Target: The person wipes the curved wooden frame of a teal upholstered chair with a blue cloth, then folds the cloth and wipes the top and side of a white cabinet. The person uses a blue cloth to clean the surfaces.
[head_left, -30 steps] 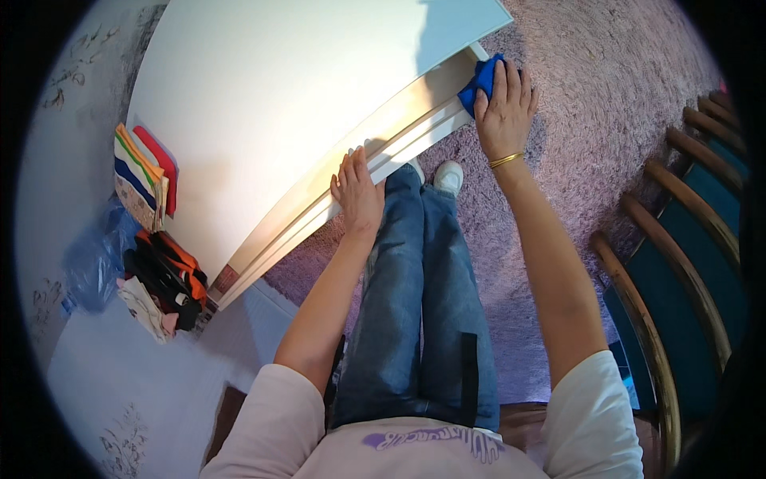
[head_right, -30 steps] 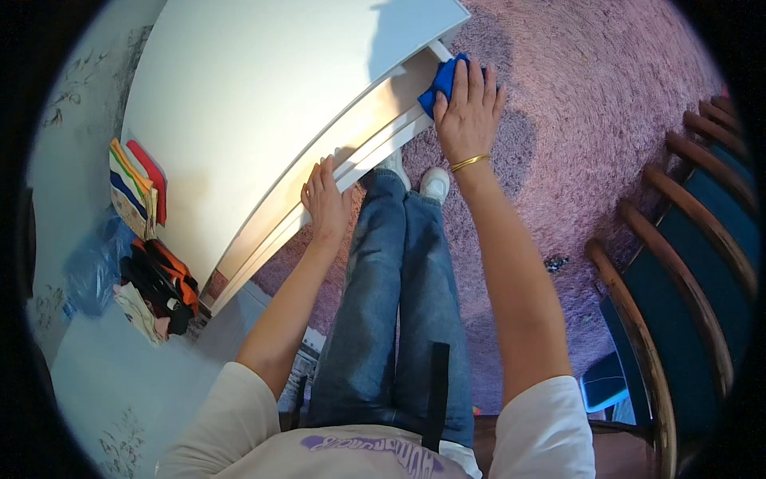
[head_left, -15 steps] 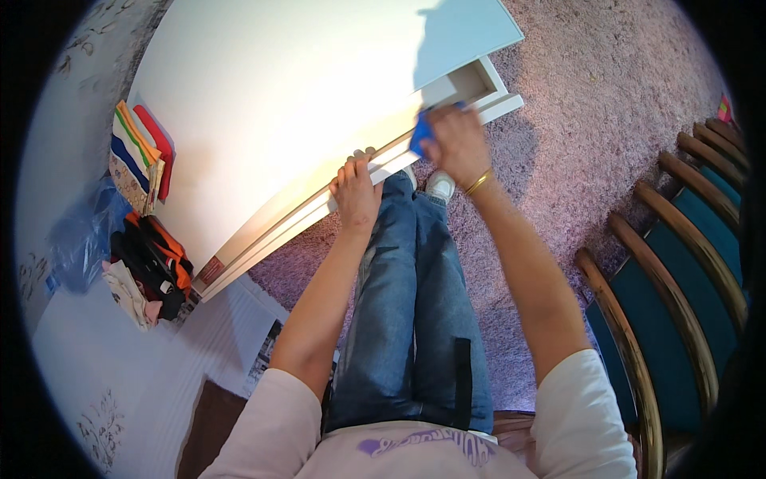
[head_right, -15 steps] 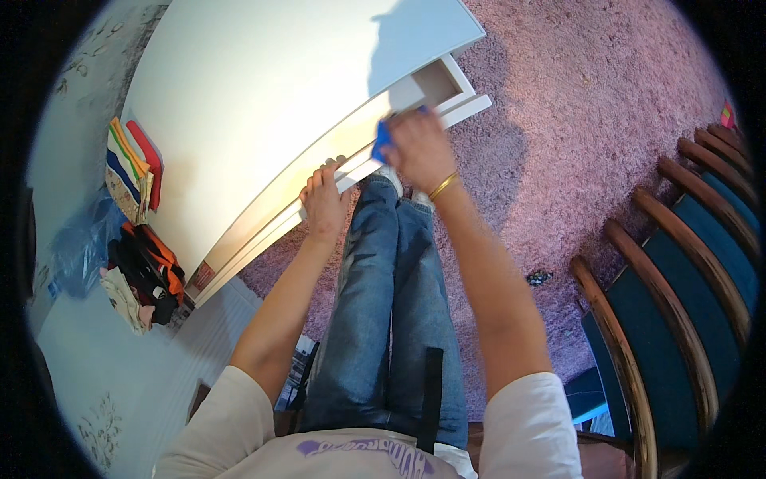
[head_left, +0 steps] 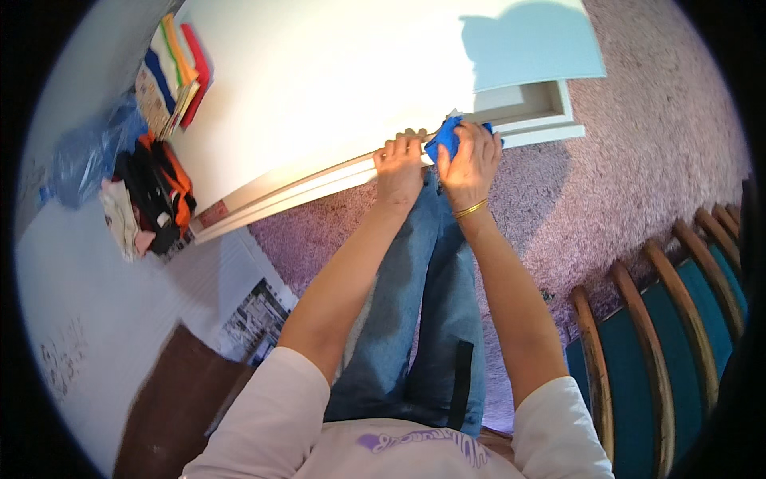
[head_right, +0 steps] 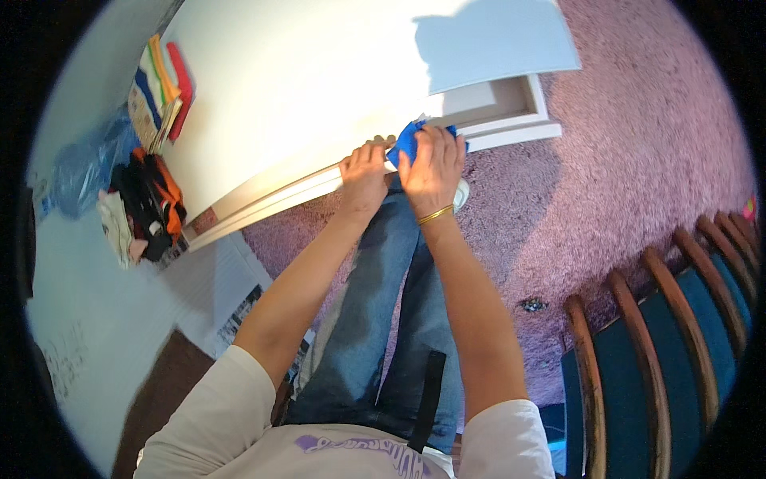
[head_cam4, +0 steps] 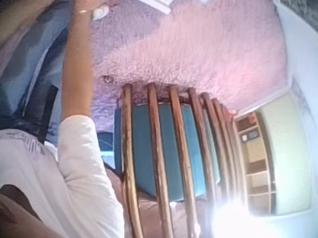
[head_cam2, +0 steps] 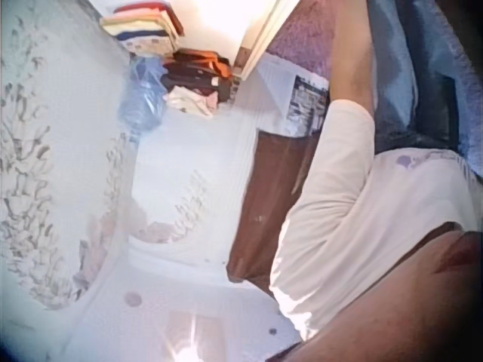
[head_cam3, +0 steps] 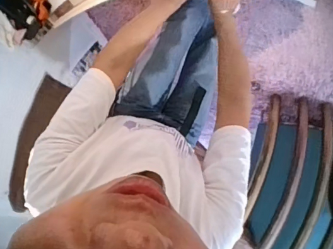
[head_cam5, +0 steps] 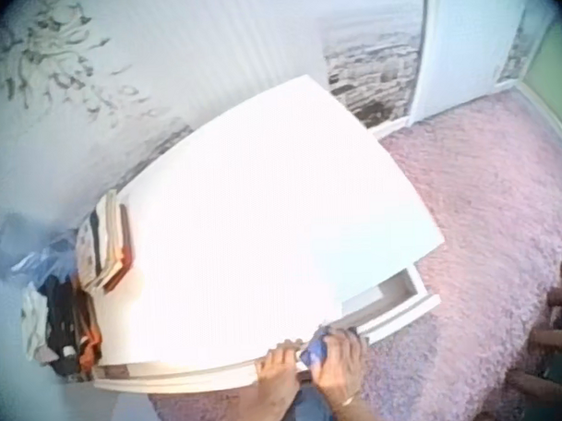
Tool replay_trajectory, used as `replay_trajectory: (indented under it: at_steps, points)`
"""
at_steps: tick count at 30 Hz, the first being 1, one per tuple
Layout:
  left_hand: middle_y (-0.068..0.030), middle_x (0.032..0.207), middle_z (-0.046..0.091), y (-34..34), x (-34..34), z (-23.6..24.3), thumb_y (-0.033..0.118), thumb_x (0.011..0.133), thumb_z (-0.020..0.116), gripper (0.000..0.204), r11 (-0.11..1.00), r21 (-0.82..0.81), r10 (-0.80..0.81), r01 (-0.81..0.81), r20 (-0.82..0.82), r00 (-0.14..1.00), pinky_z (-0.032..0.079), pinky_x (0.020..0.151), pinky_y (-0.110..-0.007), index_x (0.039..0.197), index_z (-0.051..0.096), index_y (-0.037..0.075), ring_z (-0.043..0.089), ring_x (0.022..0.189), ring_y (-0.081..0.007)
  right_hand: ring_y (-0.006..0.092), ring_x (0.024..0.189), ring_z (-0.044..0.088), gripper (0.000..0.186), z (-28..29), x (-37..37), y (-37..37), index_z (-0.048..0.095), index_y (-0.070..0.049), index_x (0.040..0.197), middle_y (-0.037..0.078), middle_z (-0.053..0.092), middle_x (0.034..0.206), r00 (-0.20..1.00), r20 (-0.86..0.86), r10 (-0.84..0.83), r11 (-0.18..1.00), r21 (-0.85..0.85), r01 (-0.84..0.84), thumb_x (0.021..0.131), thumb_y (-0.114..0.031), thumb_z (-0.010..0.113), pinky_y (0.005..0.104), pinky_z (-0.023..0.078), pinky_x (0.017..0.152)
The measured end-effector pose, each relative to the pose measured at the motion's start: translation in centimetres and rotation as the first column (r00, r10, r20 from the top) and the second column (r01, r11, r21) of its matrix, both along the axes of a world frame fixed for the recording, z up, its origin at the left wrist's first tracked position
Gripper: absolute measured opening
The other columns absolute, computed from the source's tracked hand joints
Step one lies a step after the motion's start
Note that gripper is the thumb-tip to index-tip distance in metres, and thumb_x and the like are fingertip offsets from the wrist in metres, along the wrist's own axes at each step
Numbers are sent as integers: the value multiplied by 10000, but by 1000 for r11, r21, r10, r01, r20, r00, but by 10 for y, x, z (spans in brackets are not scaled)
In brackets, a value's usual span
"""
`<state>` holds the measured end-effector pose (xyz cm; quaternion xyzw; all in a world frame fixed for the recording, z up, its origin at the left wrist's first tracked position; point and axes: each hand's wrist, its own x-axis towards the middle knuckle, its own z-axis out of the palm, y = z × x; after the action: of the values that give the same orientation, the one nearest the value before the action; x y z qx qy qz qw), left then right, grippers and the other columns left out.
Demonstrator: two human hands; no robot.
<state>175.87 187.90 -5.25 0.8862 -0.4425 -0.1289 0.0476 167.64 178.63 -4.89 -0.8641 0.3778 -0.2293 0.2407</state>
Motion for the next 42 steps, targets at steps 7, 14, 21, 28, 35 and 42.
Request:
replay_trajectory:
  at_steps: [7,14,21,28,35,42]
  points:
    - [-75,1095,511,5,4,6,91,627,671,537,994,-99,47,-55,-80,996,348,848,-412,1135,496,85,484,1020,-234,257,1035,481,331,-3,-22,-35,570,-114,942,81,519,1080,960,-163,228,969,-55,-239,693,-299,686,486,286,956]
    - [-157,1331,363,37,-7,35,155,665,714,723,991,-74,93,-107,-179,979,161,989,-583,1289,367,44,296,1279,-289,285,1040,460,412,-9,-55,-78,512,-42,1060,120,514,1089,956,-285,-71,957,-288,-15,797,-348,593,437,258,975]
    - [-206,1418,152,146,12,26,165,680,716,859,867,30,497,-498,38,867,125,987,-628,1363,213,29,110,1322,-385,327,1017,451,418,1,13,32,516,-60,1039,148,509,1060,949,-265,171,976,-89,-200,745,-335,629,459,313,910]
    - [-231,1413,172,181,31,22,144,701,675,836,876,-79,462,-476,-143,875,145,1015,-598,1344,174,-41,144,1320,-394,268,938,471,323,9,110,170,553,-91,957,72,532,965,897,-71,437,897,110,-428,733,-312,623,418,332,865]
    - [-247,1411,94,215,48,36,167,704,697,868,889,-1,456,-458,-86,886,136,1010,-605,1355,159,-32,78,1320,-406,221,983,487,418,7,83,131,550,-113,1010,61,535,1010,810,-330,484,863,25,-505,713,-385,662,451,282,920]
    - [-246,1420,57,267,82,37,177,724,681,833,811,71,585,-581,-84,807,124,1012,-603,1375,181,31,29,1324,-412,283,1035,454,577,7,75,135,458,-85,1141,123,489,1080,809,-311,499,819,-135,-557,693,-363,691,454,262,947]
